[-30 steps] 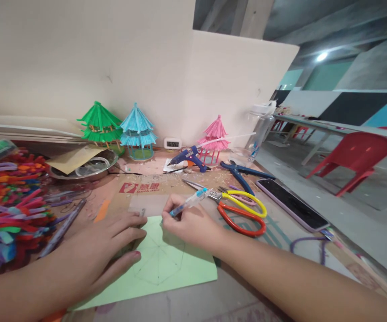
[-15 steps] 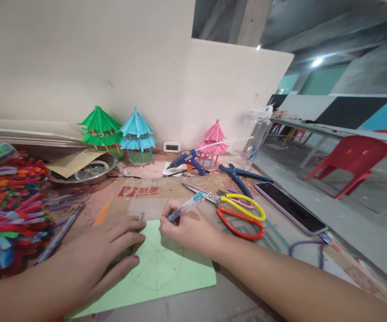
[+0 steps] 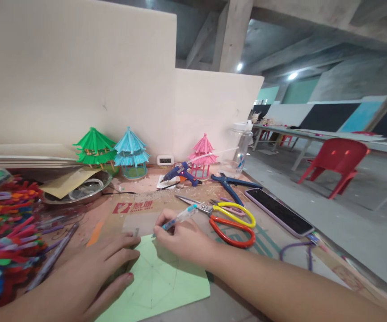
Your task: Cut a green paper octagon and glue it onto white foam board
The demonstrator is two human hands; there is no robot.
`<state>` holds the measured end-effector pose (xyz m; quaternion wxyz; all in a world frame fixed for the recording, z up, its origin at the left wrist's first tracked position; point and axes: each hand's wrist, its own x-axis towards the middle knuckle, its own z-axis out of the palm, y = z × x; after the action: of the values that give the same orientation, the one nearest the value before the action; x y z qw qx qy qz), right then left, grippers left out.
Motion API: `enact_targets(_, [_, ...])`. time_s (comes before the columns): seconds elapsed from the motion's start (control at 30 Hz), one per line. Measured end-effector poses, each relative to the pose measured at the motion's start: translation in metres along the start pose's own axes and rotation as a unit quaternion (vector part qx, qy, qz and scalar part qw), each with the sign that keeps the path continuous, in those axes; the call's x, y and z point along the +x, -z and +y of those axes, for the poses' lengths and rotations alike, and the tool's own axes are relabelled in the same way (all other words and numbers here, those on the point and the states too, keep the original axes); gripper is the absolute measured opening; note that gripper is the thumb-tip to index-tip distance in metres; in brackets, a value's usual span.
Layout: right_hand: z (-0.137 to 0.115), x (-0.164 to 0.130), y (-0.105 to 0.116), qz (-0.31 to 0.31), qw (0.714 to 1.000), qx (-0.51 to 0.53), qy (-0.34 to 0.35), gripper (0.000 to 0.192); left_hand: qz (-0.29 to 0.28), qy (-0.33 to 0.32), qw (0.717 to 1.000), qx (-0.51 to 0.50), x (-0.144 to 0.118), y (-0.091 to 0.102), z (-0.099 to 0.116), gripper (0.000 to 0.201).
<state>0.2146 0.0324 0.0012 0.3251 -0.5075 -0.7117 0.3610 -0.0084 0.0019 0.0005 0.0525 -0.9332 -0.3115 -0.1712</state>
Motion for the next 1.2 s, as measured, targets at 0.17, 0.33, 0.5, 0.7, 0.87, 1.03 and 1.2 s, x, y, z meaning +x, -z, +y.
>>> enact_targets(0.17, [0.009, -0.001, 0.004, 0.024, 0.992, -0.006, 0.127, 0.019, 0.014, 0.014, 1.000, 0.003, -0.003, -0.007, -0.002, 0.016])
enact_targets(0.33, [0.005, -0.004, 0.023, 0.004, 0.963, -0.210, 0.171, 0.010, 0.028, 0.007, 1.000, 0.001, -0.007, -0.010, -0.004, 0.018])
enact_targets(0.5, [-0.010, -0.013, 0.037, -0.064, 0.941, -0.308, 0.123, 0.015, 0.044, 0.001, 0.999, 0.001, -0.010, -0.011, -0.007, 0.018])
enact_targets(0.7, [-0.016, -0.015, 0.033, -0.088, 0.949, -0.290, 0.082, 0.024, 0.039, 0.003, 0.999, -0.002, -0.007, -0.009, -0.007, 0.018])
enact_targets(0.87, [-0.019, -0.014, 0.034, -0.096, 0.958, -0.261, 0.069, 0.029, 0.034, -0.002, 0.999, 0.007, -0.007, -0.007, -0.005, 0.018])
enact_targets(1.03, [-0.012, -0.011, 0.035, -0.052, 0.970, -0.222, 0.087, 0.028, 0.026, 0.006, 1.000, -0.006, -0.007, -0.007, -0.004, 0.018])
enact_targets(1.2, [0.000, -0.005, 0.032, -0.019, 0.986, -0.137, 0.097, 0.024, 0.027, 0.013, 1.000, -0.004, -0.007, -0.008, -0.004, 0.018])
